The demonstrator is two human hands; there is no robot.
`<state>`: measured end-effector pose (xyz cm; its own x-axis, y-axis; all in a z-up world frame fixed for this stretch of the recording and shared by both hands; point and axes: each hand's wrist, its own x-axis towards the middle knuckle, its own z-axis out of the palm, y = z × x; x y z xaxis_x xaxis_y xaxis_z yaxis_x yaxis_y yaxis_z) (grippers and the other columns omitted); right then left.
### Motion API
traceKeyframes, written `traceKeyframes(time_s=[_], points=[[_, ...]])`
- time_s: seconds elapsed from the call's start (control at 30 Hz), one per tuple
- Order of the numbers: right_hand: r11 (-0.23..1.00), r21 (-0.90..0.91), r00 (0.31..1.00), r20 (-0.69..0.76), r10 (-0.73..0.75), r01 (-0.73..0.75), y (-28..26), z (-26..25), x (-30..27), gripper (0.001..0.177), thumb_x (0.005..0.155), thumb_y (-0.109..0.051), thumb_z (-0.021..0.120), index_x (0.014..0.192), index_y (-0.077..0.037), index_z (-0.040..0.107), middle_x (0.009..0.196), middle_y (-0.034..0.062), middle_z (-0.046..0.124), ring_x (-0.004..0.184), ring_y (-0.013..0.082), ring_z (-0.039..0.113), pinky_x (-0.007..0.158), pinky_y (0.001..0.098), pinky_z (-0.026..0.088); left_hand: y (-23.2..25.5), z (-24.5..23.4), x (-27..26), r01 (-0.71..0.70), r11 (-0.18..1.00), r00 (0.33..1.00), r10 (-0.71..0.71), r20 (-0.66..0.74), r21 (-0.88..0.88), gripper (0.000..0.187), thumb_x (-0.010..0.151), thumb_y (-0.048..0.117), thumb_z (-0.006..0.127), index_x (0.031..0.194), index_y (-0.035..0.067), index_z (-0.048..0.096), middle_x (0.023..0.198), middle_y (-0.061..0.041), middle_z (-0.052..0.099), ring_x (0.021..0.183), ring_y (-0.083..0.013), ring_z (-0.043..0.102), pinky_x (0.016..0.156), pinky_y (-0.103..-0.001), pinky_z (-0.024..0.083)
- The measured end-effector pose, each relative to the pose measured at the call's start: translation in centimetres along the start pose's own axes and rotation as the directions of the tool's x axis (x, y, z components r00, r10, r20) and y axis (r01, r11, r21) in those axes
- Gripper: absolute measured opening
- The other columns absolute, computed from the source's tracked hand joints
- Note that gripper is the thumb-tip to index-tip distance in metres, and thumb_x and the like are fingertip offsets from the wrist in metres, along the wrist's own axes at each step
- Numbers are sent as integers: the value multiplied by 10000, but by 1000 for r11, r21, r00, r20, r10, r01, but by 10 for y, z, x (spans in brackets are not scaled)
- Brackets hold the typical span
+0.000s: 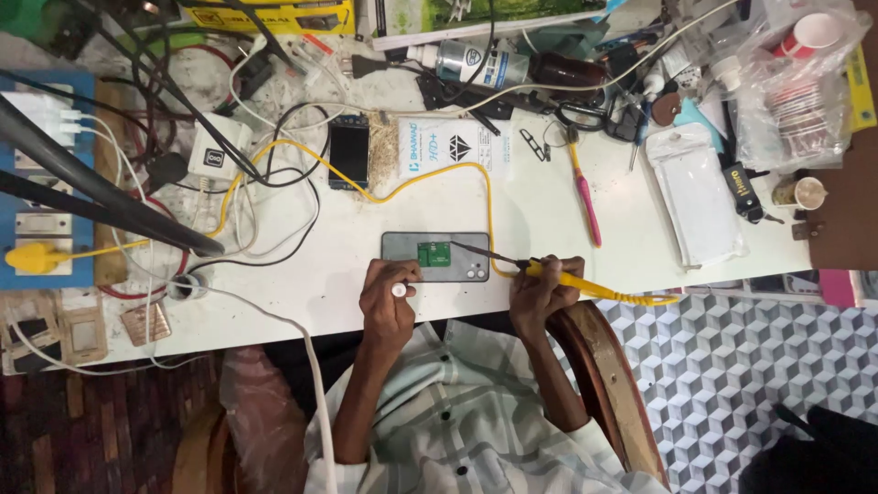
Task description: The person uses a soldering iron and solder wire to work on a small green circuit board placed on a smartphone. They repeatedly apply heat and solder to specific points on the board.
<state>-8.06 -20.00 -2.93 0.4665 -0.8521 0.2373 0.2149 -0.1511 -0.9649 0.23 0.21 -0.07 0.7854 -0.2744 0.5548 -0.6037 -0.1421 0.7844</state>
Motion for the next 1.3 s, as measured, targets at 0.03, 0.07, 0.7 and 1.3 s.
traceKeyframes(time_s=[0.03, 0.07, 0.7, 1.3], points=[[999, 40, 1000, 10, 15, -16, -1, 0, 0, 297, 1093, -285, 528, 931, -73, 397, 650, 28, 516, 426, 34, 427, 377, 207, 384, -1, 0, 0, 4, 1000, 1000, -4, -3, -7, 105, 1032, -16, 435, 998, 3, 532, 971, -141, 703, 901, -232, 614, 740, -357, 536], [996, 80, 999, 20, 30, -32, -2, 1, 0, 291, 1085, -276, 531, 927, -76, 391, 641, 29, 516, 416, 29, 424, 364, 203, 377, -1, 1, -1, 8, 1000, 1000, -8, -5, -14, 109, 1037, -8, 433, 994, -2, 533, 960, -146, 702, 893, -236, 615, 736, -355, 534], [978, -112, 984, 36, -174, 177, -2, 1, -1, 341, 1102, -283, 497, 860, -53, 429, 613, 5, 467, 425, 29, 419, 357, 216, 348, 2, 0, 0, 53, 995, 999, -53, 0, -86, 124, 1001, -53, 445, 1031, -23, 562, 953, -157, 694, 889, -251, 604, 707, -334, 542], [905, -262, 893, 395, -216, 335, -44, 5, 20, 240, 1098, -158, 530, 908, -33, 454, 658, 70, 602, 510, 112, 544, 478, 253, 414, 7, -3, 5, 78, 986, 996, -72, 45, -148, 246, 880, -132, 433, 1051, -23, 572, 981, -164, 691, 888, -274, 600, 639, -282, 578]])
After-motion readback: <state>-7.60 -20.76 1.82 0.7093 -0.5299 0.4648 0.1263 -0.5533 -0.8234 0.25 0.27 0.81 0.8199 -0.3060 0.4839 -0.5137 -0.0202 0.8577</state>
